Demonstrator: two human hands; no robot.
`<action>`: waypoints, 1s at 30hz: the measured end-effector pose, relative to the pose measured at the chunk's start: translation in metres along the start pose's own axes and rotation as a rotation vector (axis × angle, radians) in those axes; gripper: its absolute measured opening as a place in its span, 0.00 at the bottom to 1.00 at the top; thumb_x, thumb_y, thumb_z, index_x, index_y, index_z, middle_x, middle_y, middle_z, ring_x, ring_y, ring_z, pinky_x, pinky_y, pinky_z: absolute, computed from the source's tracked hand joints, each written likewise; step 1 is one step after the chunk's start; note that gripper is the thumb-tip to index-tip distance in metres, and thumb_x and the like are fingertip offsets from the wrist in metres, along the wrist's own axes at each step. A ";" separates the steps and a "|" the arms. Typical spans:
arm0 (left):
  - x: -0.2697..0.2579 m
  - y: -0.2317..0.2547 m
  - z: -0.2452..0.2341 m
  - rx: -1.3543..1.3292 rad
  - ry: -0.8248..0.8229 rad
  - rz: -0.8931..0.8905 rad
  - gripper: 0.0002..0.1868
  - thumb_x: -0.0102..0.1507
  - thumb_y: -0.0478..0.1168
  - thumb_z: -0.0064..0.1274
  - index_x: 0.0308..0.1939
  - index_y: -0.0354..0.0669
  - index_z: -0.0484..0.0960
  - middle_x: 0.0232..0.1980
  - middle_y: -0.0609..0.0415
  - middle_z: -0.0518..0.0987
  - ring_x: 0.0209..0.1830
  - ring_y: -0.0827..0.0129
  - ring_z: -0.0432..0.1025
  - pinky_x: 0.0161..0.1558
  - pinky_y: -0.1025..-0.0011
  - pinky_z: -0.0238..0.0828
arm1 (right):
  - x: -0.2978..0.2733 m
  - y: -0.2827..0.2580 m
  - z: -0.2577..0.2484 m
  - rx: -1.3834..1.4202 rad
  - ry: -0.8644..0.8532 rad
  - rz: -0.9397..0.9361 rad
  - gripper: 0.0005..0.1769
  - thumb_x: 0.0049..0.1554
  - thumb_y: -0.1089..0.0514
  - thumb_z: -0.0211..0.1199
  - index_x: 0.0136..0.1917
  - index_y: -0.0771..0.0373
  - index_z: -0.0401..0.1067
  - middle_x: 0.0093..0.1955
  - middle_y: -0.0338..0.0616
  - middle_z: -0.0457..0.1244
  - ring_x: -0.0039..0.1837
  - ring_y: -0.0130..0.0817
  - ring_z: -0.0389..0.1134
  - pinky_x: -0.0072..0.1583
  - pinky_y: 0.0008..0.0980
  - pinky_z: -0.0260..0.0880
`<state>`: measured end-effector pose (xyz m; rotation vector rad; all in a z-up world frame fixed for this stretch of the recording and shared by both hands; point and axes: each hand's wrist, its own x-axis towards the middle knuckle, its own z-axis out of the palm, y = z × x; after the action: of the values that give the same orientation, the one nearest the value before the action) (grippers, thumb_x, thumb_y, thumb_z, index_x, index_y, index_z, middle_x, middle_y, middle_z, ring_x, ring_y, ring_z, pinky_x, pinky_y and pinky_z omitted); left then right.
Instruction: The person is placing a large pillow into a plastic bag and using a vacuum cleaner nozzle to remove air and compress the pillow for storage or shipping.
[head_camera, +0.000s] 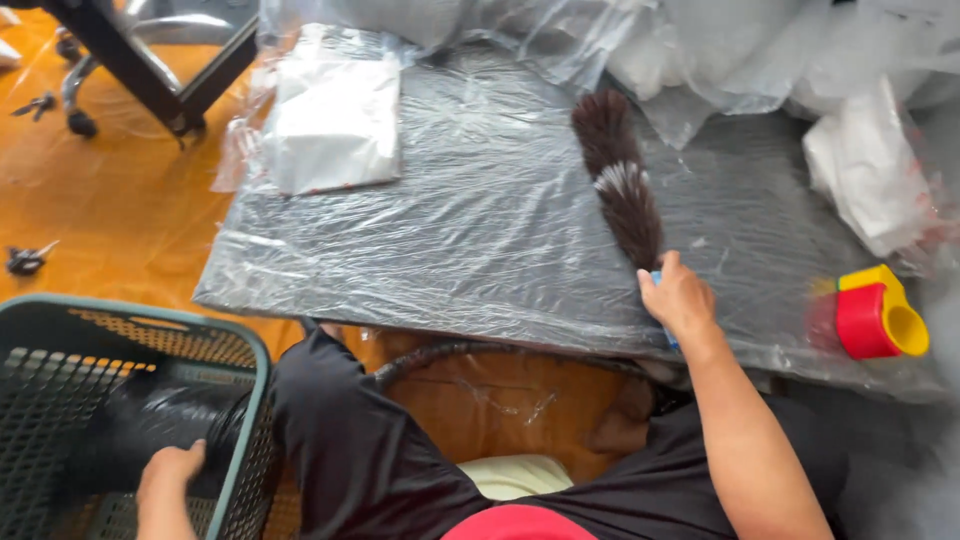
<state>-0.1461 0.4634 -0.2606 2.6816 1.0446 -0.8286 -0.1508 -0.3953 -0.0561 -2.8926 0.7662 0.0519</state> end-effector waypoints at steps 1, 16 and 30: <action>-0.004 0.008 -0.016 0.018 -0.002 0.025 0.37 0.66 0.59 0.50 0.58 0.24 0.86 0.63 0.34 0.82 0.61 0.38 0.76 0.59 0.49 0.72 | -0.005 -0.002 -0.008 0.000 0.001 0.031 0.29 0.62 0.39 0.53 0.65 0.63 0.64 0.52 0.59 0.71 0.54 0.62 0.72 0.57 0.55 0.69; -0.267 0.191 -0.166 -0.907 0.716 0.970 0.05 0.86 0.27 0.50 0.55 0.27 0.78 0.41 0.47 0.81 0.37 0.67 0.76 0.40 0.73 0.72 | -0.132 -0.128 -0.027 0.178 0.013 -0.842 0.22 0.64 0.51 0.55 0.71 0.51 0.63 0.42 0.44 0.65 0.29 0.42 0.67 0.30 0.40 0.71; -0.363 0.269 -0.171 -0.452 0.351 1.216 0.10 0.67 0.37 0.59 0.51 0.38 0.86 0.37 0.52 0.84 0.29 0.66 0.72 0.34 0.69 0.70 | -0.033 0.070 -0.058 0.109 -0.157 0.233 0.16 0.68 0.54 0.45 0.57 0.71 0.62 0.38 0.56 0.70 0.38 0.54 0.73 0.50 0.51 0.70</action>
<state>-0.1121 0.1070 0.0634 2.4026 -0.4183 0.1128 -0.2148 -0.4483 -0.0062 -2.6465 1.0361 0.2522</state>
